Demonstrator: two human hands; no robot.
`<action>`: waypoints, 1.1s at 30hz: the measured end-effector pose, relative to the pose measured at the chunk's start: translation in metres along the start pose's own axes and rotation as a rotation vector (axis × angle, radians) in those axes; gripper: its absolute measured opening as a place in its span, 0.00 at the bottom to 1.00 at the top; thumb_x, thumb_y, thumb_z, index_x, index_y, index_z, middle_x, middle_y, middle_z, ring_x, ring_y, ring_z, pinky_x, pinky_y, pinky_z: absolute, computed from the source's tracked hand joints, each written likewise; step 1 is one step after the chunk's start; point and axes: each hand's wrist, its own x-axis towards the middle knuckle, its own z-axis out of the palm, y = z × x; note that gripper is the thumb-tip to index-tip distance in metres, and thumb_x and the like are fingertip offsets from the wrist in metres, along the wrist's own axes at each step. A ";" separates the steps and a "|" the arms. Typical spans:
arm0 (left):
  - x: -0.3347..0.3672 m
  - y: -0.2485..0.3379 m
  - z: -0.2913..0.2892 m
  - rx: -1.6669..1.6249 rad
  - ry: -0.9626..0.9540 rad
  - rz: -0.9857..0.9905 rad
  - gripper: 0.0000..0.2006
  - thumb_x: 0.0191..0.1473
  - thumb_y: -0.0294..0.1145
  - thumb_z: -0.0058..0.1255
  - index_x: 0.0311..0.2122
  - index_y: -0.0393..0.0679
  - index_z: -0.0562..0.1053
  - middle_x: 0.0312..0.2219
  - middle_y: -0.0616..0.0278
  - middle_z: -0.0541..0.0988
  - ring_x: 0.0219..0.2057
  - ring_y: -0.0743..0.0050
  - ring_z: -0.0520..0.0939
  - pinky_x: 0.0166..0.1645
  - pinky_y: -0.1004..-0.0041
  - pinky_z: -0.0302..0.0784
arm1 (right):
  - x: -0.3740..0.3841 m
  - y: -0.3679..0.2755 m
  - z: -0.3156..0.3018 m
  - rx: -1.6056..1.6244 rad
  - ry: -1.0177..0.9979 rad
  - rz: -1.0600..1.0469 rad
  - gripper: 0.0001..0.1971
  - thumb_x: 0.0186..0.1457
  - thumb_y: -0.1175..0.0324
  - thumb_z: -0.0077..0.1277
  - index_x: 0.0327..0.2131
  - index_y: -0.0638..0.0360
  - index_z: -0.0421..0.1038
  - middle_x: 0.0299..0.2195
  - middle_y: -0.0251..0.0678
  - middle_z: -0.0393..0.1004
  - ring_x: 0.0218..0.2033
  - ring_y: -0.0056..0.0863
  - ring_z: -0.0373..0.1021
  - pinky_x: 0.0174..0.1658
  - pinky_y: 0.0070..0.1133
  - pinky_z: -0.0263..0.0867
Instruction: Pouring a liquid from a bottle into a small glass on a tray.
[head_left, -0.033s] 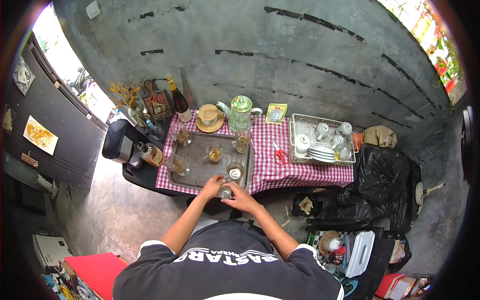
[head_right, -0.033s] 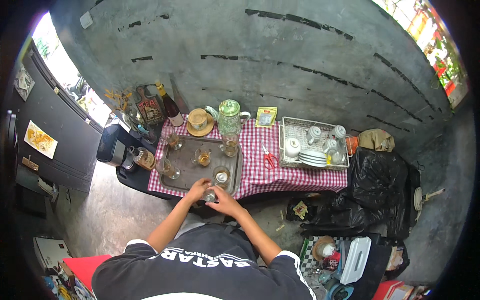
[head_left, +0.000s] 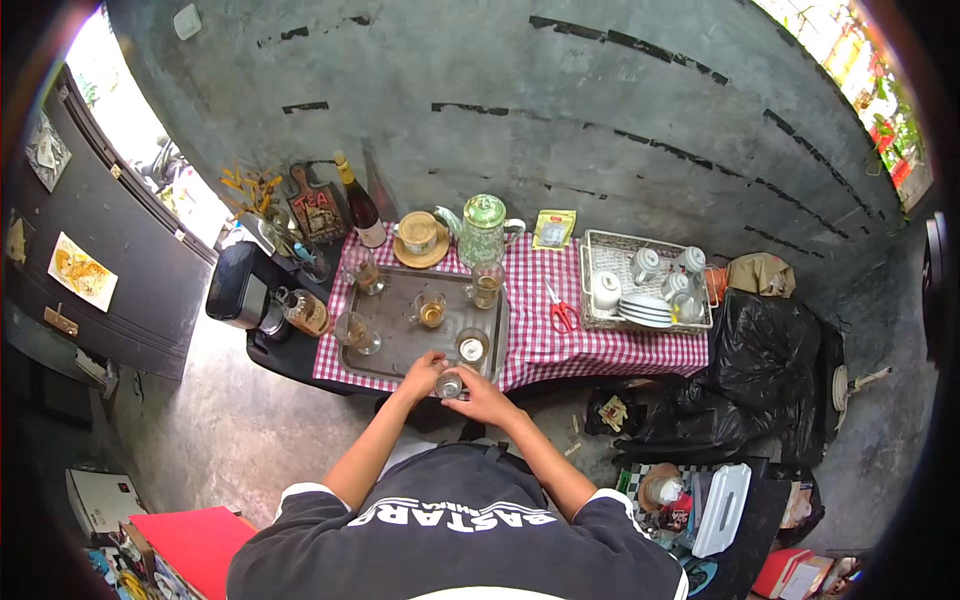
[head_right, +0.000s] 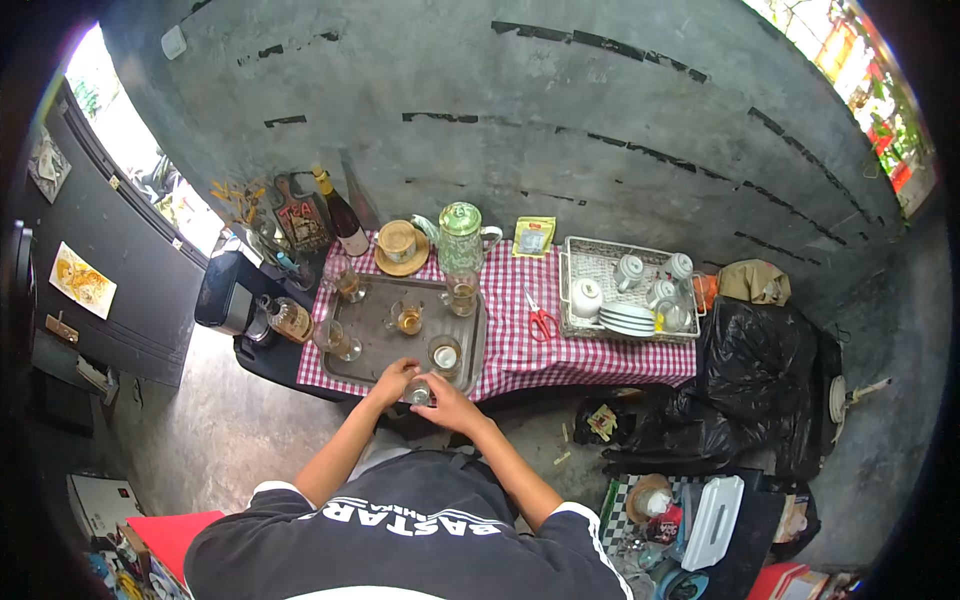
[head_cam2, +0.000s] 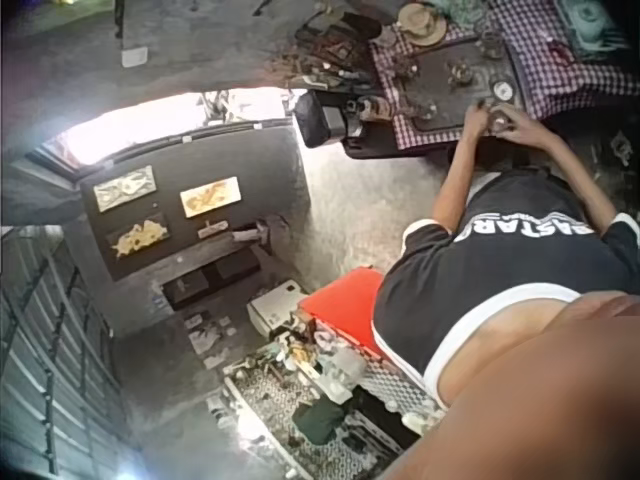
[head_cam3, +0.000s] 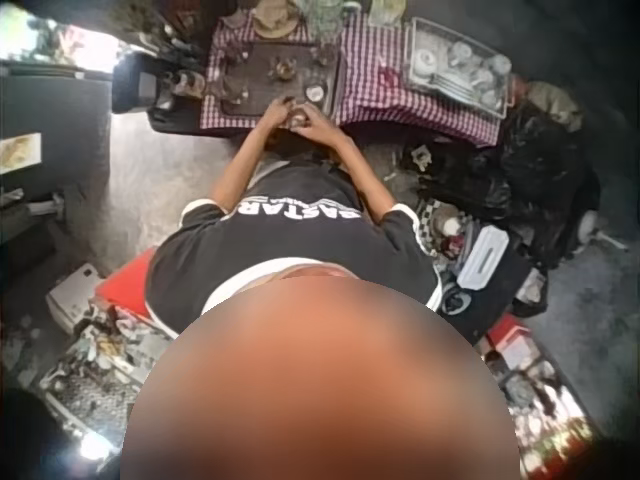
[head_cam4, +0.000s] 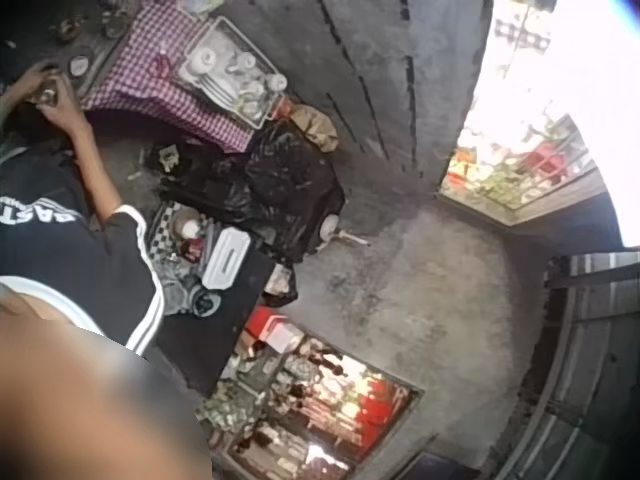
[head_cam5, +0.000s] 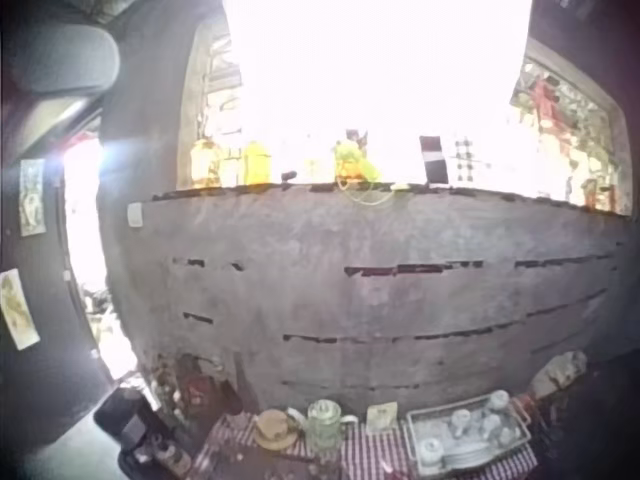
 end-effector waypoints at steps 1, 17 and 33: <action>-0.001 0.003 -0.006 0.023 0.029 0.041 0.20 0.63 0.35 0.50 0.55 0.32 0.72 0.48 0.48 0.79 0.49 0.62 0.79 0.54 0.69 0.74 | 0.005 -0.001 0.000 -0.001 0.011 -0.054 0.27 0.52 0.67 0.65 0.54 0.59 0.67 0.48 0.40 0.71 0.52 0.35 0.70 0.54 0.27 0.66; -0.047 0.074 -0.018 -0.020 -0.213 -0.009 0.14 0.61 0.25 0.43 0.50 0.34 0.72 0.35 0.59 0.80 0.32 0.76 0.81 0.38 0.74 0.77 | -0.003 -0.030 -0.017 0.038 0.173 -0.071 0.25 0.51 0.70 0.64 0.52 0.62 0.68 0.48 0.42 0.72 0.52 0.38 0.71 0.55 0.28 0.66; -0.072 0.070 -0.119 0.312 -0.063 0.454 0.29 0.46 0.21 0.58 0.57 0.36 0.67 0.46 0.49 0.72 0.48 0.51 0.76 0.52 0.65 0.72 | 0.083 -0.074 0.044 -0.001 0.190 -0.034 0.26 0.50 0.64 0.68 0.49 0.61 0.68 0.45 0.40 0.72 0.49 0.33 0.72 0.52 0.27 0.67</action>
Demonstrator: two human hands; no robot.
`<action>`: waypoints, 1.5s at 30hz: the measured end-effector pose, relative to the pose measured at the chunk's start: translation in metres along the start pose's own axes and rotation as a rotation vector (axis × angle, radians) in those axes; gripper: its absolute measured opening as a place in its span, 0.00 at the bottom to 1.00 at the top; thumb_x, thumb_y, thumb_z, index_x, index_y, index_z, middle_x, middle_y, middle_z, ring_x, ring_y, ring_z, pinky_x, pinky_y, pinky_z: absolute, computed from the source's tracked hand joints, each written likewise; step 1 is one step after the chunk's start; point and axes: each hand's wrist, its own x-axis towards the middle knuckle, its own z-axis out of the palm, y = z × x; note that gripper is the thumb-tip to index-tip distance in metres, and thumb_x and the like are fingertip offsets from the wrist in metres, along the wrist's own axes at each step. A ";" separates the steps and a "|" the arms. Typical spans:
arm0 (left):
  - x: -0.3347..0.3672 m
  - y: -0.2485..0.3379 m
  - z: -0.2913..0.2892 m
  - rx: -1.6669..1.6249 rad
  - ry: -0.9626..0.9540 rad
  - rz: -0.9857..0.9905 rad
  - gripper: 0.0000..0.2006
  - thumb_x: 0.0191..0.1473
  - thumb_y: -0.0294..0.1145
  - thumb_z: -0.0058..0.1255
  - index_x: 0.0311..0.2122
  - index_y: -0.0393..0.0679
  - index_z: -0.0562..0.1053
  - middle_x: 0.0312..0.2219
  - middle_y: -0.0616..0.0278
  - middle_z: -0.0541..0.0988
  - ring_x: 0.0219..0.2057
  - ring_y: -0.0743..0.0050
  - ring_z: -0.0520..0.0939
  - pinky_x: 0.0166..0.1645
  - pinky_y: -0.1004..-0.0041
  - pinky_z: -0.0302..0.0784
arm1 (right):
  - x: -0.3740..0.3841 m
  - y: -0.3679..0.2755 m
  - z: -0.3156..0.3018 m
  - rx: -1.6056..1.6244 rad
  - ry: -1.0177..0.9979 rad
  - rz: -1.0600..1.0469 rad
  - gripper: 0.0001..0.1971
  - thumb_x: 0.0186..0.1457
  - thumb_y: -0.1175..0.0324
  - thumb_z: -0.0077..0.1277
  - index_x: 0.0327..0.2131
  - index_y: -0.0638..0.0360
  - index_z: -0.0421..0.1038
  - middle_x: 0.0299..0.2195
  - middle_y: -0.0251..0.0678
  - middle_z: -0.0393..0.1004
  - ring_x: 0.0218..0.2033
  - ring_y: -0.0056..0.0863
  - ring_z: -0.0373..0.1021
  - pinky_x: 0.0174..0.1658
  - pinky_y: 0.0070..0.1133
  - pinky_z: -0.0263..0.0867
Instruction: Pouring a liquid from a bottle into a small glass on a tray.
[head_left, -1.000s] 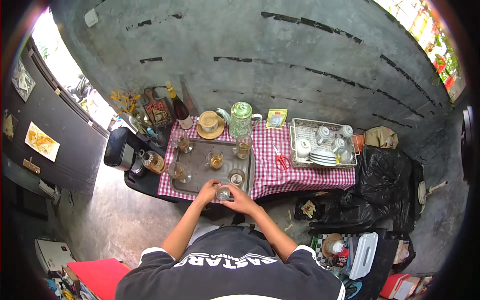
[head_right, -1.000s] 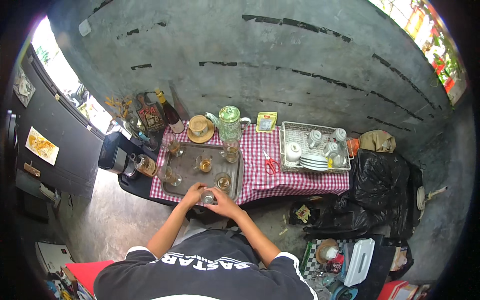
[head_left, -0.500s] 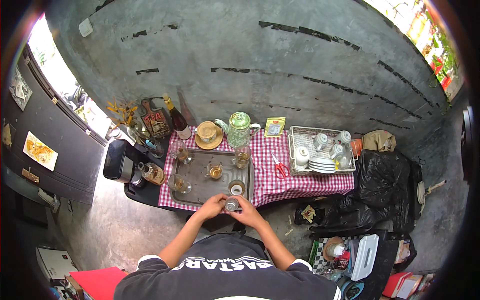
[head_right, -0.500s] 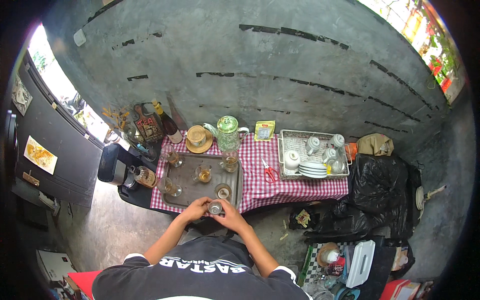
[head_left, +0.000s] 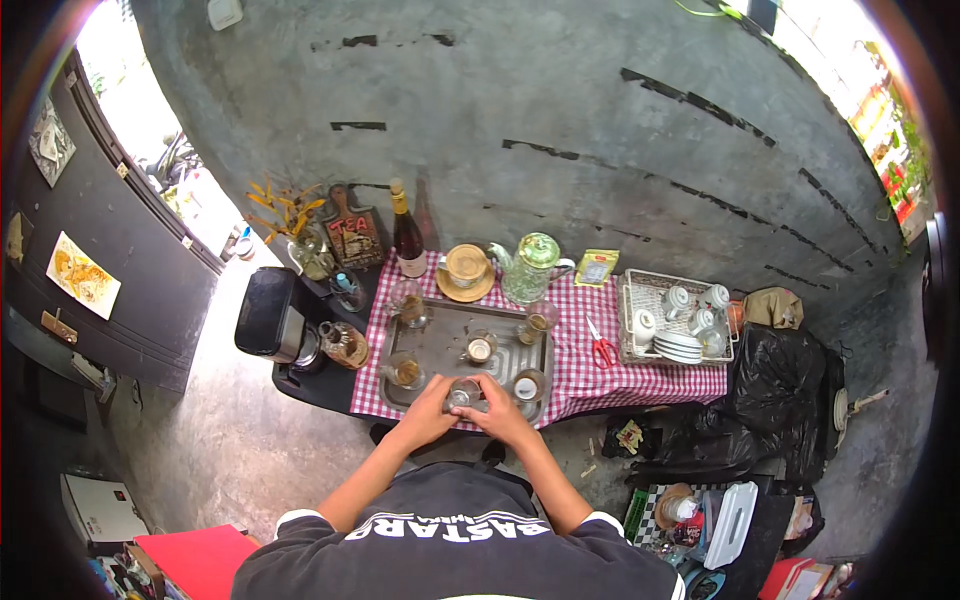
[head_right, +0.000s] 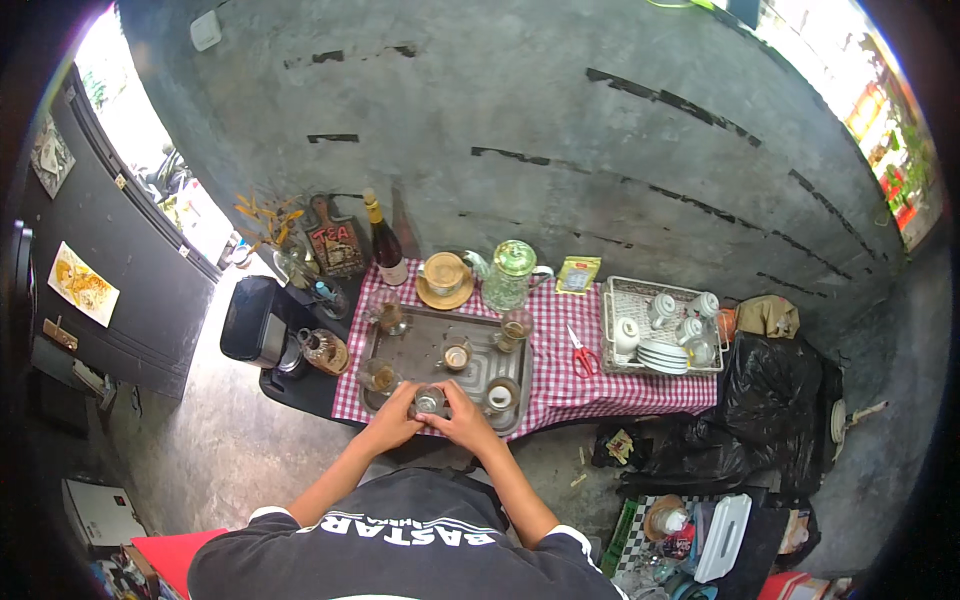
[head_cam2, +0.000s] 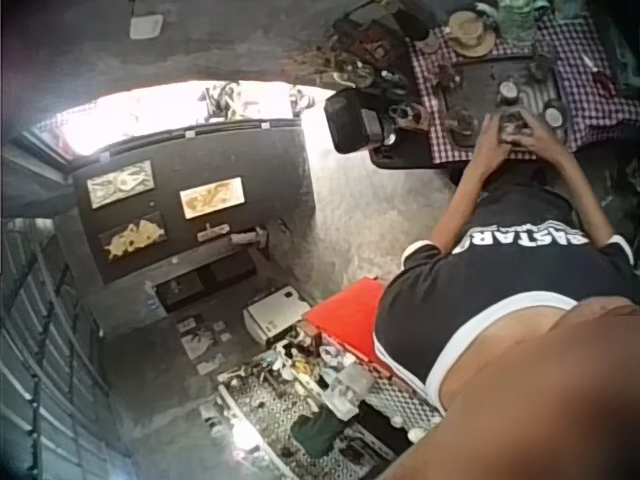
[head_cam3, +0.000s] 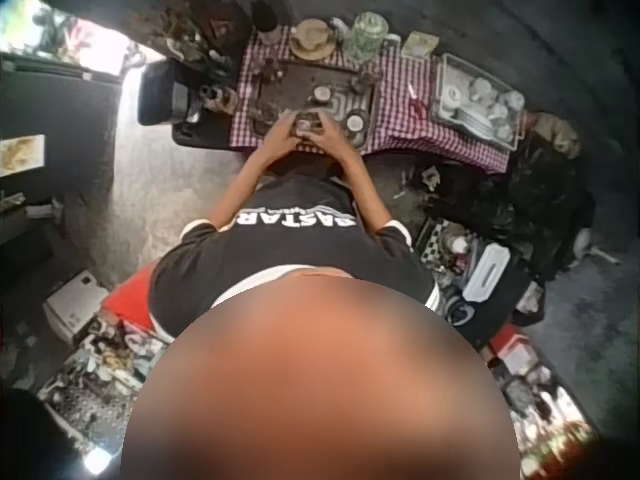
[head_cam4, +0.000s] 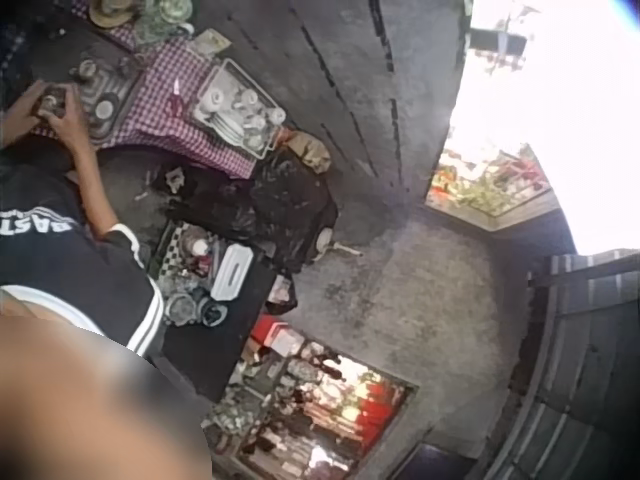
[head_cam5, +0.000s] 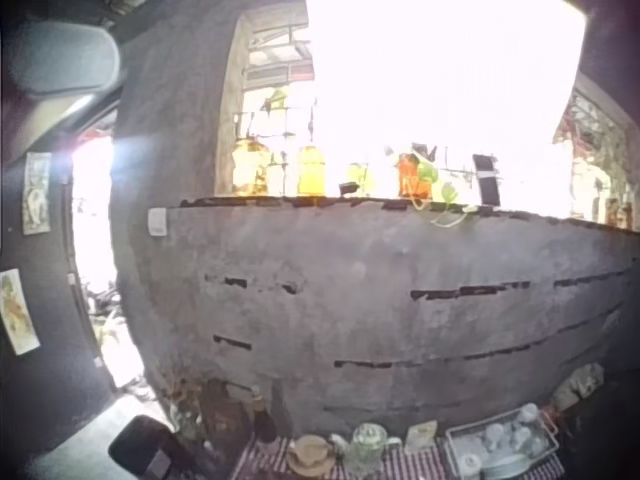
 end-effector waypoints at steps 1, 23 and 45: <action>-0.002 -0.005 -0.008 0.008 0.038 0.025 0.29 0.47 0.22 0.57 0.57 0.38 0.67 0.46 0.50 0.71 0.48 0.48 0.76 0.51 0.62 0.72 | 0.006 -0.007 0.008 -0.011 0.007 -0.029 0.25 0.51 0.63 0.67 0.49 0.61 0.68 0.45 0.41 0.72 0.49 0.37 0.71 0.53 0.29 0.66; -0.040 -0.084 -0.243 -0.006 0.222 0.163 0.22 0.47 0.30 0.68 0.47 0.37 0.74 0.39 0.55 0.73 0.39 0.57 0.77 0.43 0.67 0.74 | 0.134 -0.033 0.189 -0.142 -0.099 -0.025 0.61 0.40 0.52 0.74 0.70 0.60 0.43 0.67 0.54 0.53 0.69 0.48 0.53 0.68 0.36 0.54; -0.028 -0.136 -0.308 -0.012 0.359 0.196 0.23 0.44 0.29 0.68 0.46 0.37 0.74 0.41 0.55 0.74 0.47 0.55 0.73 0.53 0.64 0.71 | 0.198 0.055 0.244 -0.052 -0.012 0.215 0.52 0.40 0.61 0.75 0.65 0.66 0.53 0.60 0.50 0.64 0.61 0.39 0.65 0.63 0.30 0.63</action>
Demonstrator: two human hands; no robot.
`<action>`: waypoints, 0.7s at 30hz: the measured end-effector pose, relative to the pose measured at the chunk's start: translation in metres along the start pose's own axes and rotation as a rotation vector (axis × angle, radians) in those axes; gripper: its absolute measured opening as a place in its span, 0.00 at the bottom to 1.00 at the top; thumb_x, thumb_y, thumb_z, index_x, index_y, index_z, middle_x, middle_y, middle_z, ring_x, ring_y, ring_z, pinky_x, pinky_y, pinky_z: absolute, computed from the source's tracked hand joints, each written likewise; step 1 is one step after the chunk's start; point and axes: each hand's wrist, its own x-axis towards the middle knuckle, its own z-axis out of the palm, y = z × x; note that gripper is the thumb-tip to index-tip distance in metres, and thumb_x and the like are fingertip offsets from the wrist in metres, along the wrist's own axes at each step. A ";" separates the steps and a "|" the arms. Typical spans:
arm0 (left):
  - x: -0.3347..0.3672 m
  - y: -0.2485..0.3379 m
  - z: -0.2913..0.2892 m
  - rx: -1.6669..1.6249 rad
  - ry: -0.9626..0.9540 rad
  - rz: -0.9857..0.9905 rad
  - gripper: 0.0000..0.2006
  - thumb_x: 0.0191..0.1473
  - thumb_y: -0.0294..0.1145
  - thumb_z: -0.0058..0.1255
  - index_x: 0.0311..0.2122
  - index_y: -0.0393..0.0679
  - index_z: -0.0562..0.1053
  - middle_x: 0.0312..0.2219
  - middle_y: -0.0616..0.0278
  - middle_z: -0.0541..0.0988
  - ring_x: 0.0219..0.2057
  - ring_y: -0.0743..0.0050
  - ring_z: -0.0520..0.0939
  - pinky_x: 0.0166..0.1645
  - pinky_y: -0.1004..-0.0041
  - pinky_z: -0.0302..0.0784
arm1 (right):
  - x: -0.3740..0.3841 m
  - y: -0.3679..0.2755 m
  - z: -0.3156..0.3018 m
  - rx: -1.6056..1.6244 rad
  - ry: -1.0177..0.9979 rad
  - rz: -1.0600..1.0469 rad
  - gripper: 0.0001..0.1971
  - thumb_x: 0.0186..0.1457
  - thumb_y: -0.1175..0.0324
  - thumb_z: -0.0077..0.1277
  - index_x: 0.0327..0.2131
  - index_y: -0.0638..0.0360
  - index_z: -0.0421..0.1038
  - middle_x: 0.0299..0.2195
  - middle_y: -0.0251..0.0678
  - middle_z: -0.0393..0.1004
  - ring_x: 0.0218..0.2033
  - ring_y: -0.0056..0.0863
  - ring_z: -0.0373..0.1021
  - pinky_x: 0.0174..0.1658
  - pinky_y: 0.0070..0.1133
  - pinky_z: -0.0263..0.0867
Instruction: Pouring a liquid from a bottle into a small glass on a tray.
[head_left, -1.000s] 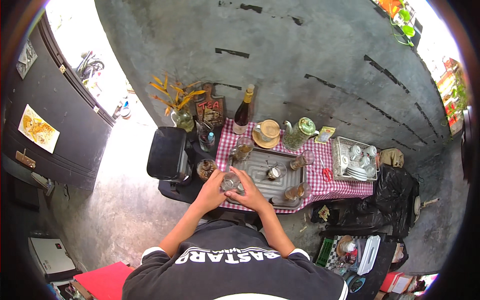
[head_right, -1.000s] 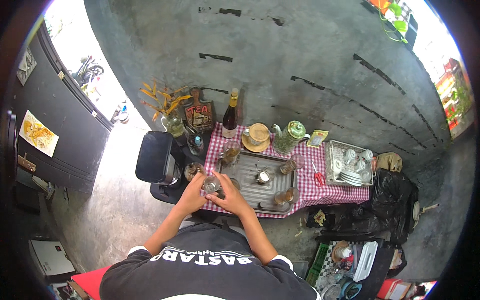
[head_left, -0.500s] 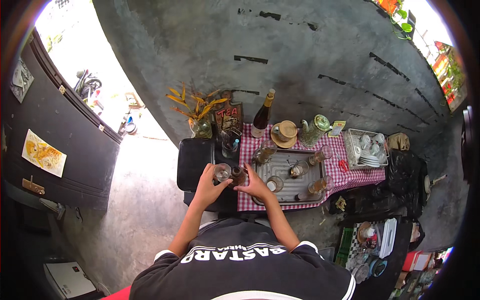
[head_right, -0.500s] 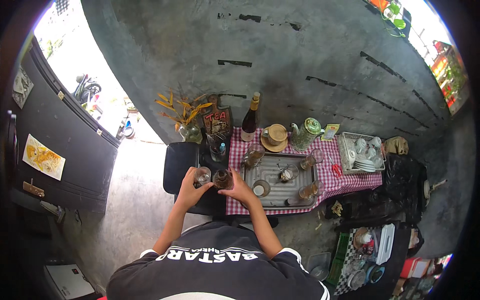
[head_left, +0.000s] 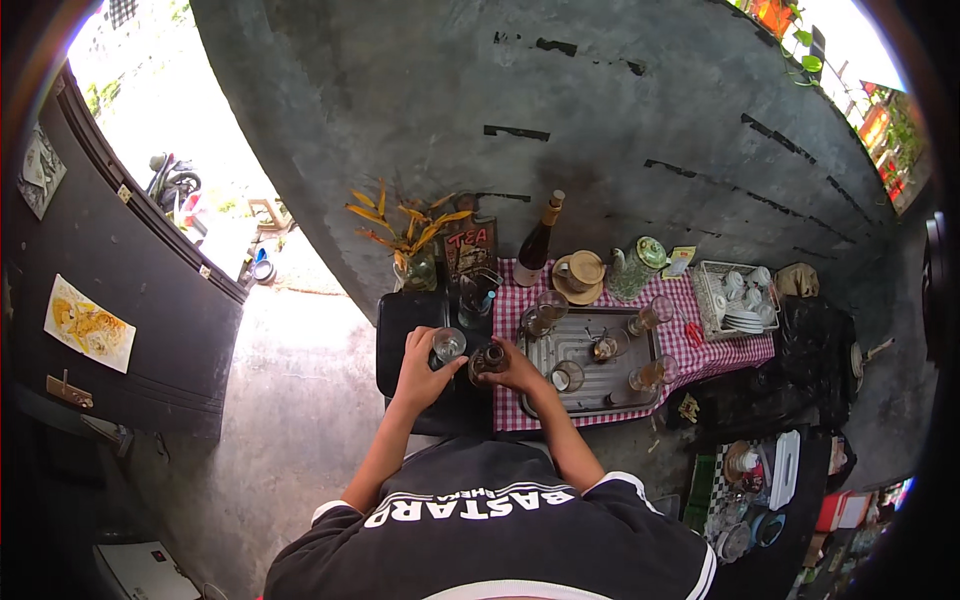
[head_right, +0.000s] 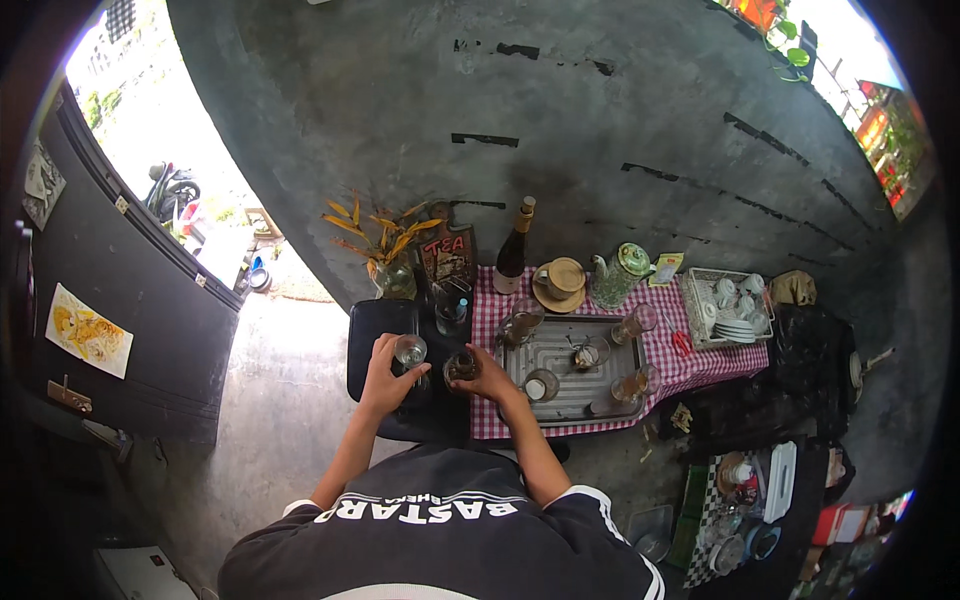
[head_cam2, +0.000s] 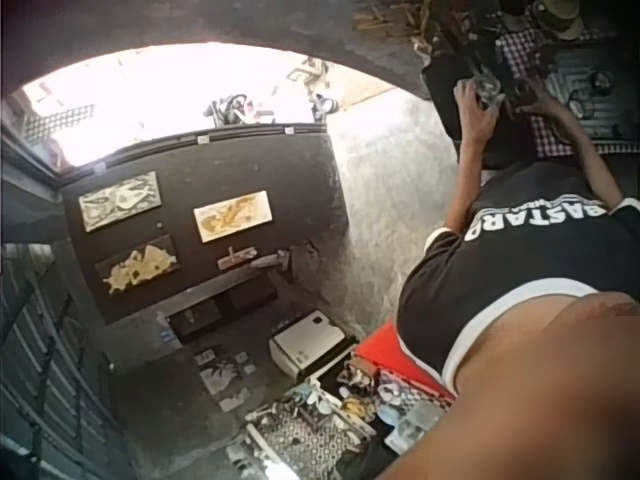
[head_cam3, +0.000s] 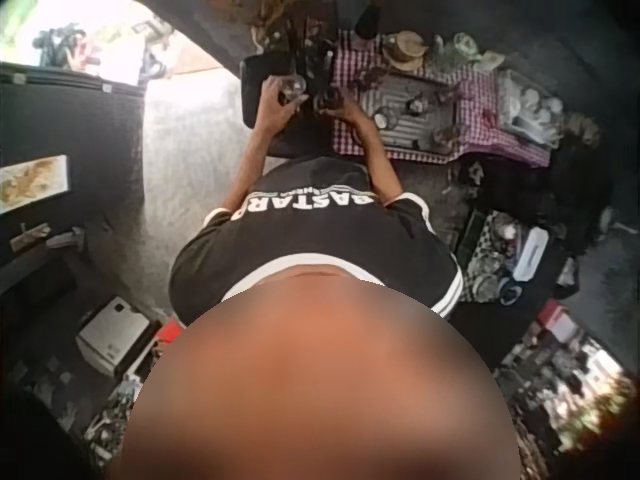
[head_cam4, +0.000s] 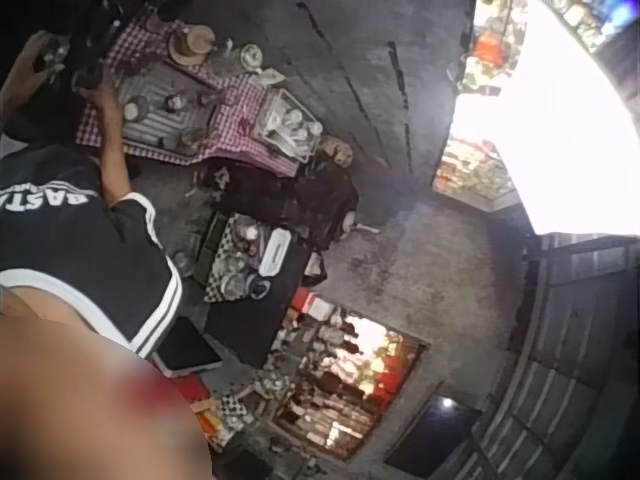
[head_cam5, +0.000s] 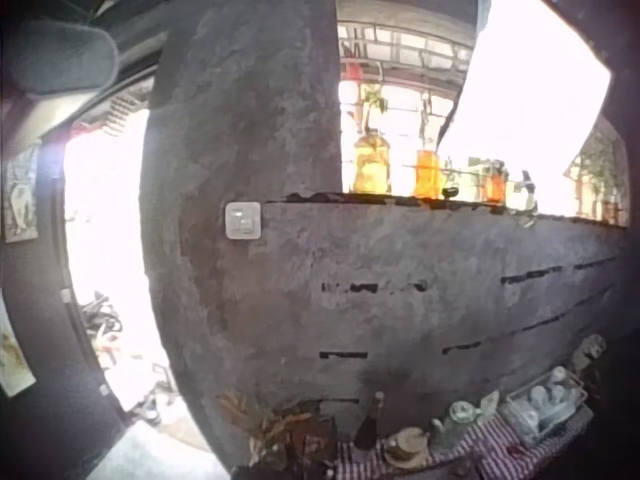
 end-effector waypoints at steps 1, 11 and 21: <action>0.002 0.000 -0.001 0.034 0.011 0.030 0.23 0.44 0.29 0.69 0.46 0.37 0.75 0.41 0.55 0.74 0.48 0.55 0.73 0.54 0.63 0.70 | 0.001 0.001 0.001 -0.051 0.022 -0.019 0.51 0.41 0.62 0.74 0.65 0.65 0.54 0.59 0.49 0.65 0.61 0.38 0.65 0.63 0.30 0.62; 0.003 -0.010 0.002 0.088 0.069 0.076 0.25 0.41 0.29 0.70 0.47 0.37 0.75 0.42 0.55 0.74 0.49 0.53 0.71 0.55 0.62 0.68 | -0.011 0.015 0.021 0.076 0.215 -0.098 0.49 0.41 0.64 0.74 0.65 0.60 0.56 0.59 0.43 0.65 0.61 0.33 0.64 0.63 0.28 0.61; 0.002 -0.008 0.004 0.099 0.124 0.043 0.25 0.41 0.28 0.69 0.47 0.38 0.75 0.42 0.56 0.74 0.49 0.54 0.70 0.55 0.63 0.68 | -0.025 0.003 0.050 0.188 0.433 -0.131 0.43 0.43 0.68 0.72 0.63 0.60 0.60 0.59 0.44 0.65 0.61 0.37 0.65 0.63 0.30 0.62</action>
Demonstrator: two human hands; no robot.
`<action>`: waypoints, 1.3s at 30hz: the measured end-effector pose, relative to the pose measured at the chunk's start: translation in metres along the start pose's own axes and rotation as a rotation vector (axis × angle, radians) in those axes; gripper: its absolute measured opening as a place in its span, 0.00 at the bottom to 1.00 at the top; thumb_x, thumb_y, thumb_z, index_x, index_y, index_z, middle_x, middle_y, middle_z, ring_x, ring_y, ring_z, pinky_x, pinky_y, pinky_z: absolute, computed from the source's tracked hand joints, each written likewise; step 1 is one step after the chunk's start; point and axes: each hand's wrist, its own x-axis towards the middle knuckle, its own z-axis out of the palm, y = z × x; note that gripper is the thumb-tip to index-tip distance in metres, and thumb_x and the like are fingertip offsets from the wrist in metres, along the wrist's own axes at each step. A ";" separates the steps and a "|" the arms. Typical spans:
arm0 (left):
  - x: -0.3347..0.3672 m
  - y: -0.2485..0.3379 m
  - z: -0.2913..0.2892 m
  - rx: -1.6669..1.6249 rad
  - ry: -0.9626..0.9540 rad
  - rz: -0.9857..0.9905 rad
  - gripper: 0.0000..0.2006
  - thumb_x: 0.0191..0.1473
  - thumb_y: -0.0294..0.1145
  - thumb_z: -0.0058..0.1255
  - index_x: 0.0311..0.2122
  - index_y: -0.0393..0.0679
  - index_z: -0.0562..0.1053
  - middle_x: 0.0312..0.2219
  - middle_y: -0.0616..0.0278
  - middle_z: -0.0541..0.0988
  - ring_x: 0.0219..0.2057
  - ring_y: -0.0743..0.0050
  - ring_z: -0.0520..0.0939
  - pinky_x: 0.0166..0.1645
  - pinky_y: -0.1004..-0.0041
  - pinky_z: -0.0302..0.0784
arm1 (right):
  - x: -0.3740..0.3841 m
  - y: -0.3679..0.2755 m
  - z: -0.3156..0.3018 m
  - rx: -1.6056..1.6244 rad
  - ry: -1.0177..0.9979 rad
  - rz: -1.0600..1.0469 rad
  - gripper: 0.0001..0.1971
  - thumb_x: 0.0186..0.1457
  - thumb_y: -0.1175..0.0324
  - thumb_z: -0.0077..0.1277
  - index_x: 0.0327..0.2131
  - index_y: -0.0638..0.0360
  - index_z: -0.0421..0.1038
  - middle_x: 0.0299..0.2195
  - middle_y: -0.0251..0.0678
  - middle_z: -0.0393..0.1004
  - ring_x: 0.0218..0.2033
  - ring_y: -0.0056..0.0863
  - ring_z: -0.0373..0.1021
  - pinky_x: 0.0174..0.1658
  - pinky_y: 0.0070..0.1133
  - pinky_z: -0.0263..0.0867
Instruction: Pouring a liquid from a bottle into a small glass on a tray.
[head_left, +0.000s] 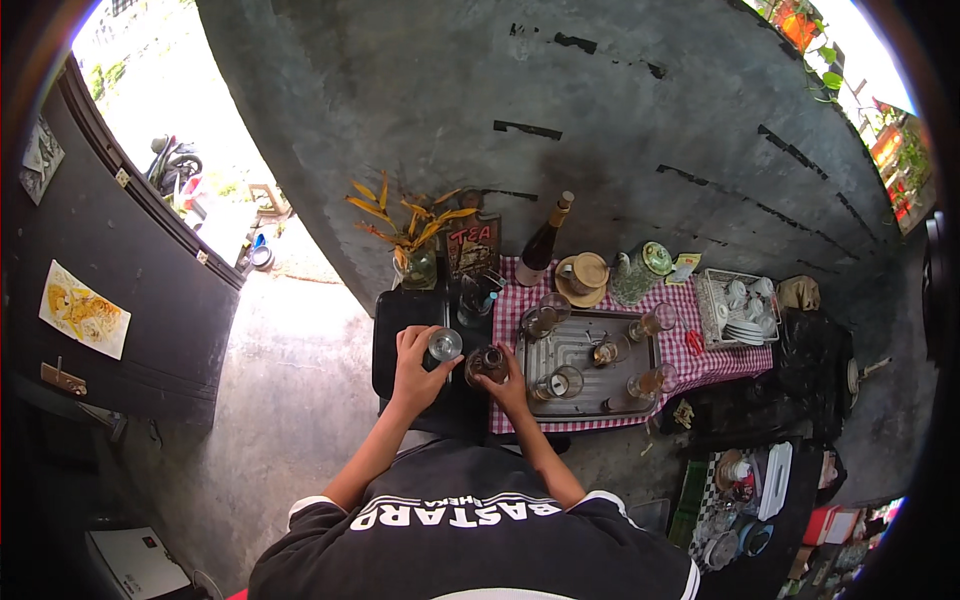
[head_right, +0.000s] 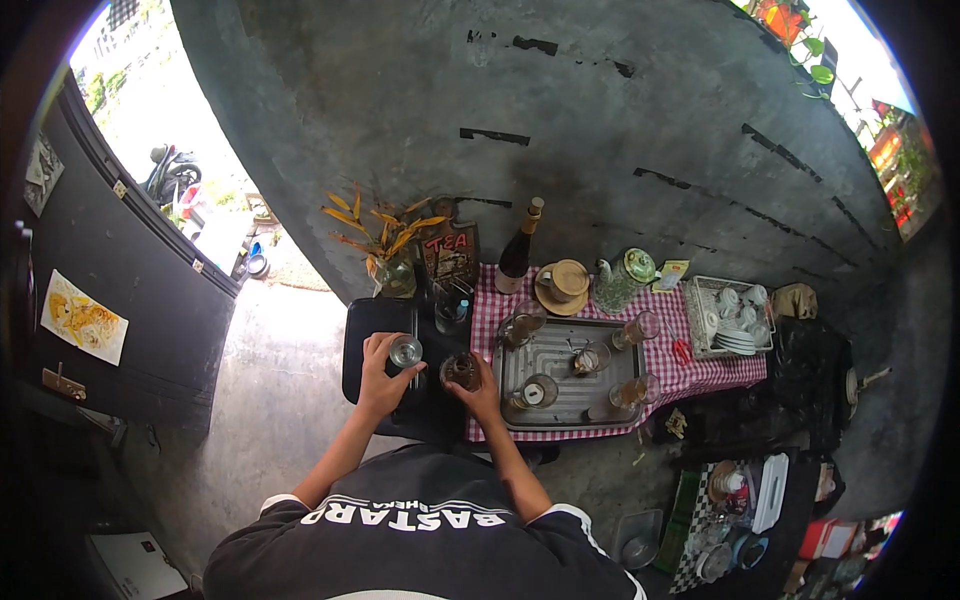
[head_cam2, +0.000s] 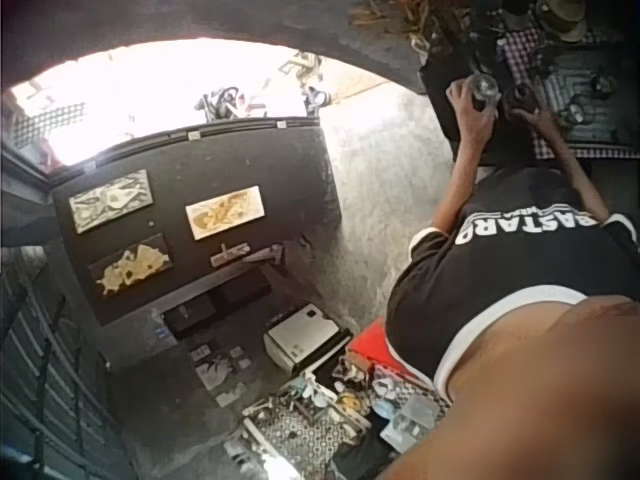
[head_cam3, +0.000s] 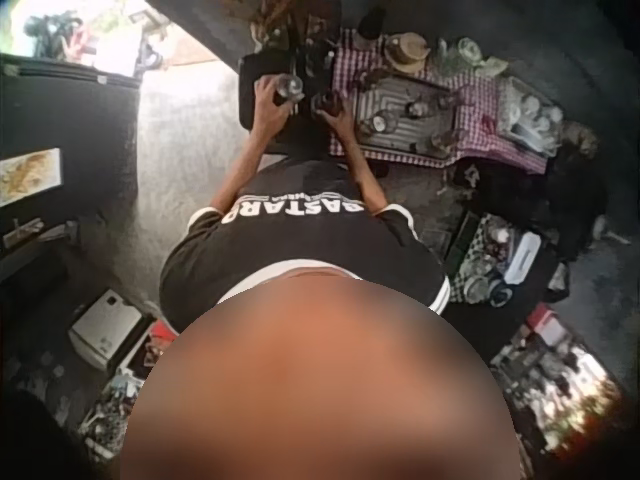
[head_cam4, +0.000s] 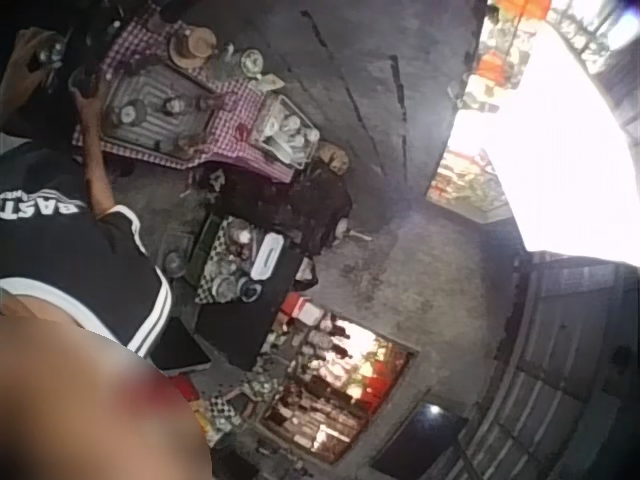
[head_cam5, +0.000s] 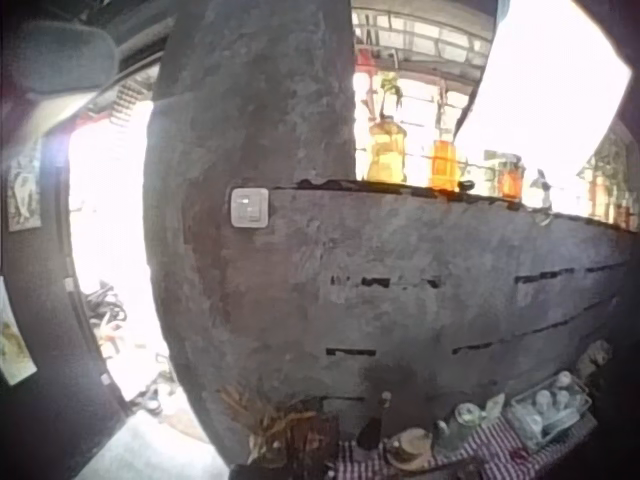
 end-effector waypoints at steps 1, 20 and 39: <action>0.000 0.001 0.000 -0.016 0.008 -0.002 0.24 0.41 0.28 0.69 0.47 0.38 0.75 0.42 0.56 0.74 0.49 0.54 0.70 0.55 0.63 0.68 | -0.003 -0.001 0.002 -0.032 0.045 -0.012 0.43 0.43 0.67 0.72 0.63 0.60 0.61 0.59 0.44 0.65 0.60 0.37 0.65 0.62 0.30 0.62; 0.000 0.004 0.001 0.032 -0.019 -0.002 0.25 0.41 0.26 0.68 0.47 0.38 0.74 0.43 0.54 0.74 0.49 0.52 0.71 0.55 0.61 0.68 | -0.008 0.025 0.007 -0.052 0.031 -0.017 0.55 0.34 0.66 0.77 0.65 0.58 0.52 0.61 0.45 0.59 0.63 0.43 0.60 0.65 0.33 0.59; 0.000 0.004 0.000 0.042 -0.018 -0.005 0.23 0.43 0.29 0.68 0.46 0.36 0.74 0.43 0.53 0.74 0.48 0.52 0.72 0.54 0.62 0.69 | -0.001 0.033 0.009 0.134 -0.047 0.068 0.59 0.32 0.67 0.79 0.66 0.61 0.48 0.62 0.46 0.60 0.63 0.39 0.61 0.66 0.31 0.59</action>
